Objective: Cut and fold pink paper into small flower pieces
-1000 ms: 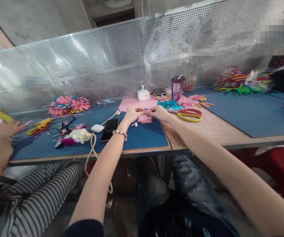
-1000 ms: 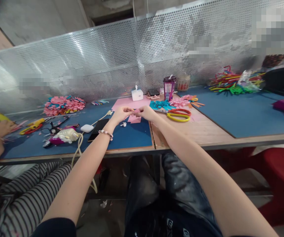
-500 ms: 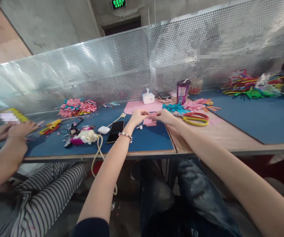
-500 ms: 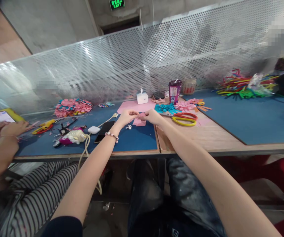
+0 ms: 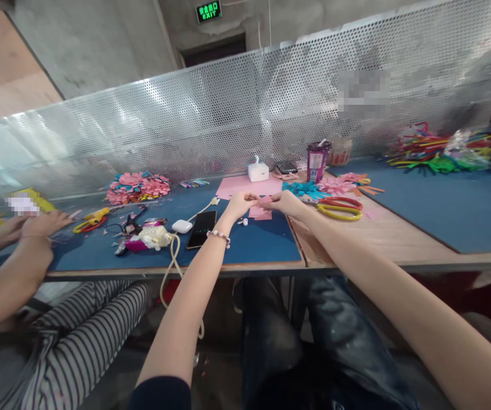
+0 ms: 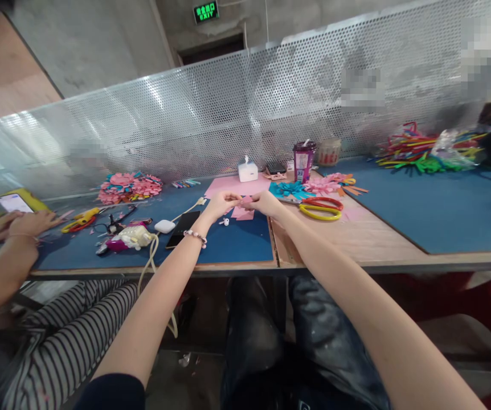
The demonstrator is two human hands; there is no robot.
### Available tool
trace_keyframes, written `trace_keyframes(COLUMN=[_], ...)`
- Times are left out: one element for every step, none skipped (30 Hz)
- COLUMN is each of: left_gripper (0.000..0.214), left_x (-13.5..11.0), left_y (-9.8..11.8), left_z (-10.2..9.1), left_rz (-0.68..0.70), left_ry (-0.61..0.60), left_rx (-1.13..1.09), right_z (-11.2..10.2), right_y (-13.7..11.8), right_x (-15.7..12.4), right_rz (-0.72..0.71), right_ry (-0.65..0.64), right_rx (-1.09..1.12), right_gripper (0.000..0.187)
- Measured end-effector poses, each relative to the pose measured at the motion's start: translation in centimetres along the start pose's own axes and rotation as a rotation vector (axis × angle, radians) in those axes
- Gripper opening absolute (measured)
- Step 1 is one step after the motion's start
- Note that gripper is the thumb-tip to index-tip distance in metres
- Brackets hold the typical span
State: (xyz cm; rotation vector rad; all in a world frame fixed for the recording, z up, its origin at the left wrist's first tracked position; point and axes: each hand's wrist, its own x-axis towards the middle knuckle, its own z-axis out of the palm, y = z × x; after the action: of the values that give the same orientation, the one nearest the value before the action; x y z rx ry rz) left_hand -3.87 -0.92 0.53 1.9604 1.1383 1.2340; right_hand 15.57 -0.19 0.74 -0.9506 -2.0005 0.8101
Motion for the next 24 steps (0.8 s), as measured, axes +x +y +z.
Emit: trace_keyframes(left_gripper=[0.017,0.017,0.017,0.017,0.017,0.017,0.017,0.017,0.017,0.016,0.016,0.016,0.016,0.016,0.016,0.016,0.015,0.015,0.015,0.016,0.016,0.017,0.017,0.017], left_x=[0.0,0.0,0.1,0.1,0.1,0.1,0.1,0.0,0.0,0.0,0.0,-0.1,-0.1,-0.1,-0.1,-0.2,-0.2,-0.2,-0.2,-0.2,-0.2,-0.2,-0.2,-0.2], left_y=[0.0,-0.1,-0.1,-0.1,-0.2,-0.2,-0.2,-0.1,-0.1,0.0,0.1,0.1,0.2,0.3,0.4,0.4,0.4,0.4,0.4,0.4,0.3,0.3,0.3,0.2], left_z=[0.0,0.1,0.1,0.1,0.1,0.1,0.1,0.1,0.1,0.1,0.1,0.1,0.1,0.1,0.1,0.1,0.1,0.1,0.2,0.2,0.2,0.2,0.2,0.2], left_rz=[-0.001,0.0,0.003,0.009,0.013,0.013,0.01,0.008,0.006,0.004,0.002,-0.002,-0.007,-0.014,-0.018,-0.021,-0.019,-0.015,-0.01,-0.006,-0.002,0.002,0.003,0.005], left_ry=[-0.002,-0.002,-0.003,-0.007,-0.01,-0.014,-0.015,-0.015,-0.013,-0.011,-0.011,-0.013,-0.015,-0.017,-0.017,-0.015,-0.014,-0.014,-0.016,-0.018,-0.023,-0.028,-0.033,-0.037], left_rx=[-0.001,0.001,0.004,0.007,0.011,0.016,0.02,0.023,0.027,0.031,0.034,0.035,0.034,0.03,0.025,0.018,0.011,0.006,0.001,-0.003,-0.007,-0.009,-0.009,-0.009], right_z=[0.0,0.0,0.0,0.0,-0.1,-0.1,-0.1,-0.1,-0.1,-0.1,-0.1,-0.1,-0.1,-0.1,-0.1,-0.1,-0.1,-0.1,-0.1,-0.1,-0.1,-0.1,-0.2,-0.2], right_y=[0.2,0.3,0.5,0.6,0.7,0.8,0.8,0.8,0.8,0.8,0.8,0.9,0.9,1.0,1.1,1.2,1.2,1.3,1.2,1.2,1.1,1.0,0.9,0.8], right_x=[0.1,0.2,0.3,0.4,0.5,0.5,0.5,0.5,0.5,0.4,0.4,0.4,0.4,0.4,0.4,0.5,0.5,0.5,0.5,0.4,0.4,0.4,0.4,0.4], right_rz=[0.002,0.006,0.01,0.011,0.007,0.0,-0.006,-0.013,-0.018,-0.019,-0.016,-0.014,-0.015,-0.018,-0.022,-0.028,-0.032,-0.033,-0.031,-0.024,-0.015,-0.006,0.001,0.005], right_ry=[0.001,0.0,-0.001,-0.004,-0.009,-0.013,-0.017,-0.02,-0.023,-0.027,-0.031,-0.041,-0.055,-0.07,-0.082,-0.088,-0.086,-0.081,-0.073,-0.067,-0.063,-0.062,-0.061,-0.057], right_rx=[-0.005,-0.011,-0.016,-0.018,-0.019,-0.018,-0.019,-0.022,-0.029,-0.039,-0.049,-0.05,-0.04,-0.023,-0.003,0.013,0.02,0.019,0.013,0.005,0.0,-0.002,-0.003,-0.005], right_gripper=[0.041,0.04,0.039,0.038,0.038,0.038,0.038,0.039,0.04,0.041,0.042,0.043,0.044,0.045,0.045,0.045,0.044,0.044,0.043,0.042,0.041,0.04,0.039,0.037])
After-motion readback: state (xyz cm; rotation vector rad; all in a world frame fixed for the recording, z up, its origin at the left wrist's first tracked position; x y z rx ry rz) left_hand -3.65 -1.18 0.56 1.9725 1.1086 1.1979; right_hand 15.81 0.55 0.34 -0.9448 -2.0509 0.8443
